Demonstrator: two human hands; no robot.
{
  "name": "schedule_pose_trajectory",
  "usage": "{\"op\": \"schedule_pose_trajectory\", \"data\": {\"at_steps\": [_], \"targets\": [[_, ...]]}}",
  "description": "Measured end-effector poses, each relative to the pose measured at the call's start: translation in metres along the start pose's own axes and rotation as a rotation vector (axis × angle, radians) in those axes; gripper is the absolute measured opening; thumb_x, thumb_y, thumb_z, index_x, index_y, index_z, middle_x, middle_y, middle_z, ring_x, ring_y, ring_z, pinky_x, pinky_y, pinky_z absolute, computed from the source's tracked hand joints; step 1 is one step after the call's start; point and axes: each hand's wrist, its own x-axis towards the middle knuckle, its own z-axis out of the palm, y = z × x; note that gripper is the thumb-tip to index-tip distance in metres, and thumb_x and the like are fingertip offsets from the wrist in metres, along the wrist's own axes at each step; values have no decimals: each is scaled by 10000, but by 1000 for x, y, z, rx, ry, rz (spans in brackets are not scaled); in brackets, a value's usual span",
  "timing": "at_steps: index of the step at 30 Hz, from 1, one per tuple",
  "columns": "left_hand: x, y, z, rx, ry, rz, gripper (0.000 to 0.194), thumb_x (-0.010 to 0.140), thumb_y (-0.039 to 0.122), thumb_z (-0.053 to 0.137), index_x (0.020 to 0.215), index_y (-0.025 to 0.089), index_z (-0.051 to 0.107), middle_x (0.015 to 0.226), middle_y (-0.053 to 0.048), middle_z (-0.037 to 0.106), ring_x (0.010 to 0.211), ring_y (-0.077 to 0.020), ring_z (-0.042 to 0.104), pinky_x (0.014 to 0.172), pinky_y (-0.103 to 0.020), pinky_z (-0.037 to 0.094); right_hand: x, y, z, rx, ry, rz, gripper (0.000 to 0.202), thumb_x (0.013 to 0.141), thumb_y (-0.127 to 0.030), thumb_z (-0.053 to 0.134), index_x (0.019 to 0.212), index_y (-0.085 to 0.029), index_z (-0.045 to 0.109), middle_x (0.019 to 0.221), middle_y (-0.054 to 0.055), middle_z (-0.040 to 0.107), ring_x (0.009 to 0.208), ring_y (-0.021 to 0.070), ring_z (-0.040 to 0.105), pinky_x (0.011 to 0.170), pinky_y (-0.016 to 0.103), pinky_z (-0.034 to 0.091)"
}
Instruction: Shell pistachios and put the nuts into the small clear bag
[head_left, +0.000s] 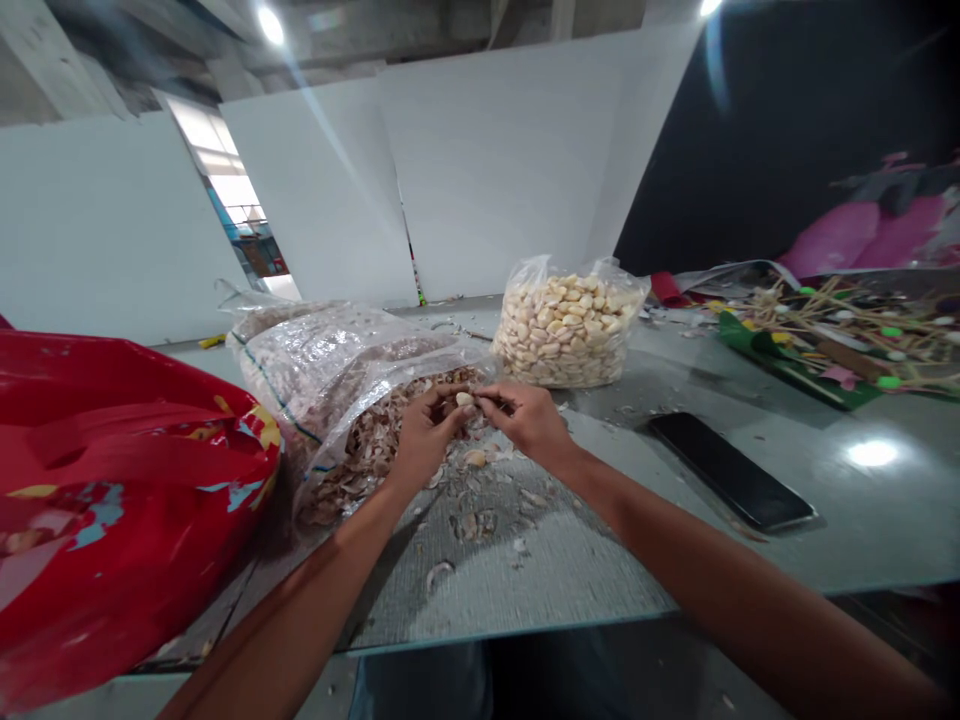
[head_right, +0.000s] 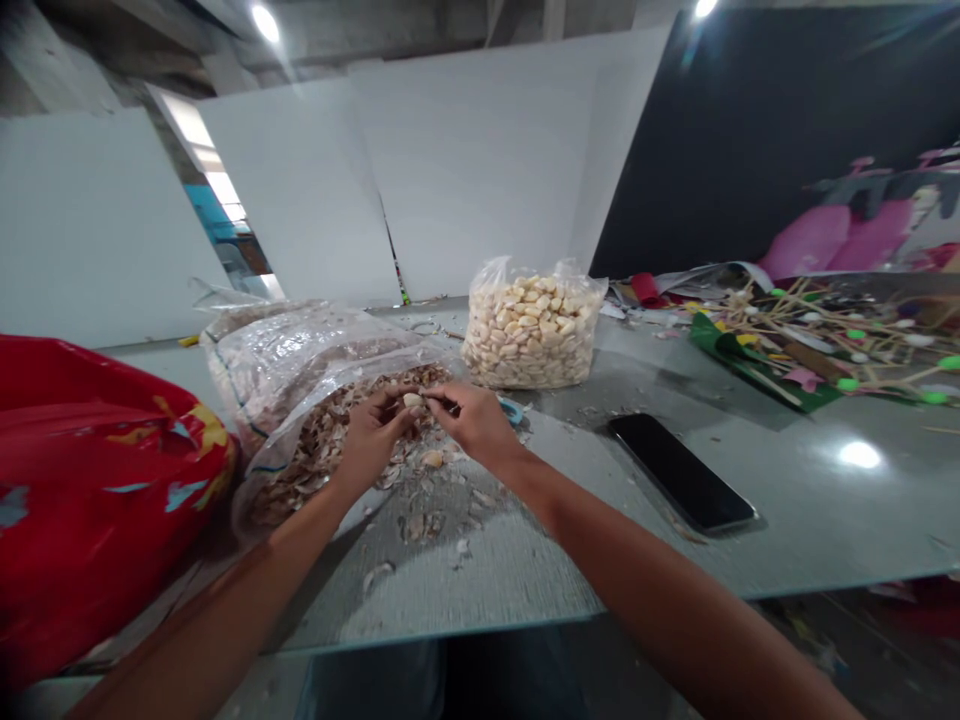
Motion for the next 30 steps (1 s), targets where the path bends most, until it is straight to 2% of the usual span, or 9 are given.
{"op": "schedule_pose_trajectory", "data": {"at_steps": [5,12,20,25,30], "targets": [[3,-5,-1,-90,10,-52,364,650,364,737,930,145,658,698,14,625,535,-85,526,522,-216,469,0,2,-1,-40,-34,-81,198,850,-243,532,938,-182,699,895,45,715,814,154,646,767,246,463],[3,-6,-1,-96,10,-79,355,622,348,760,901,145,677,728,3,653,572,-92,554,570,-218,475,-3,6,1,-132,-11,-171,157,817,-171,530,889,-174,669,824,41,692,745,142,621,703,229,446],[1,-5,-3,-18,-56,-24,333,724,365,698,973,144,682,685,6,626,525,-84,538,506,-198,433,-4,1,1,-216,26,-180,118,790,-159,523,832,-171,632,781,33,651,705,136,575,677,228,421],[0,-8,-3,51,-40,-13,351,725,362,704,1000,147,666,562,40,545,484,-78,508,473,-186,423,-2,-1,-3,-237,101,-167,107,788,-171,517,824,-171,618,738,22,631,673,129,562,673,226,428],[0,-8,-2,30,-15,-5,323,721,350,705,962,145,639,566,46,533,468,-73,514,462,-178,428,1,-1,-9,-180,179,-75,103,804,-200,514,824,-175,611,714,12,620,640,119,562,654,220,436]]}}
